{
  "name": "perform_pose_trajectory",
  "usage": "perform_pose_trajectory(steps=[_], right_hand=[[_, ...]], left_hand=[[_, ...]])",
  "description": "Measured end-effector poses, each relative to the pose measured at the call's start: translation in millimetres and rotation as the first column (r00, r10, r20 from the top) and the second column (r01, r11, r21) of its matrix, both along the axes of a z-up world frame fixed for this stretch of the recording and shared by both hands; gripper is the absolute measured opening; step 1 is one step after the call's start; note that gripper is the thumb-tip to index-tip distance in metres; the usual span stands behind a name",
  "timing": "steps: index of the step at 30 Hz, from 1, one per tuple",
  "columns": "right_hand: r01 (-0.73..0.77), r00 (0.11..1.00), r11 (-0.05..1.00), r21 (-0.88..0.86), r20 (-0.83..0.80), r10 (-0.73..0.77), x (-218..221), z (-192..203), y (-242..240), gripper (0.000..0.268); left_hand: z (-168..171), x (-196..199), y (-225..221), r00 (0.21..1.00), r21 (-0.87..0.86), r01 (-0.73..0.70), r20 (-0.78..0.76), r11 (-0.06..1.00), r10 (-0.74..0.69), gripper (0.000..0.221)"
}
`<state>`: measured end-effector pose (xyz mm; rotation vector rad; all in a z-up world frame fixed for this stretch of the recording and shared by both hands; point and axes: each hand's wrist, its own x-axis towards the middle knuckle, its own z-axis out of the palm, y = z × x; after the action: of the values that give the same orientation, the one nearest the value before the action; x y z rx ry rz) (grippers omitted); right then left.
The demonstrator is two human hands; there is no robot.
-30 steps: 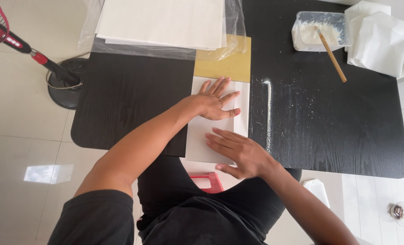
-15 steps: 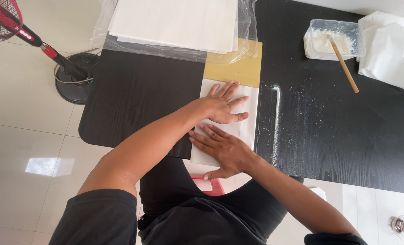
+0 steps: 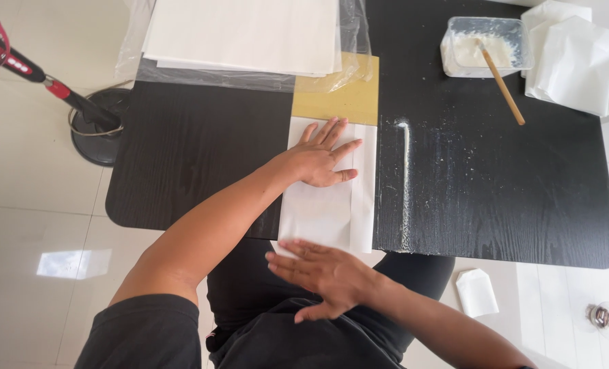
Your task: Manually assembling bags by folding paper and applying glue with a brush.
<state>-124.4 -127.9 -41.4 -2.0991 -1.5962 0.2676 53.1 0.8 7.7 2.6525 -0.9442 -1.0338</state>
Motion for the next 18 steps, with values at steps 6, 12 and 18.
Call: perform_pose_trajectory(steps=[6,12,18], right_hand=[[0.187,0.938,0.907,0.378,0.207,-0.279,-16,25,-10,0.036],[0.765,0.444,0.472,0.439,0.172,-0.879,1,0,-67,0.061],[0.943,0.213,0.184,0.276,-0.078,-0.974,4,19,-100,0.063]], left_hand=[[-26,2,3,0.992,-0.078,0.029,0.123,0.997,-0.019,0.087],[-9,-8,-1,0.981,-0.072,0.017,0.192,0.997,-0.002,0.094],[10,3,-21,0.949,-0.022,0.176,0.270,0.984,-0.164,0.084]])
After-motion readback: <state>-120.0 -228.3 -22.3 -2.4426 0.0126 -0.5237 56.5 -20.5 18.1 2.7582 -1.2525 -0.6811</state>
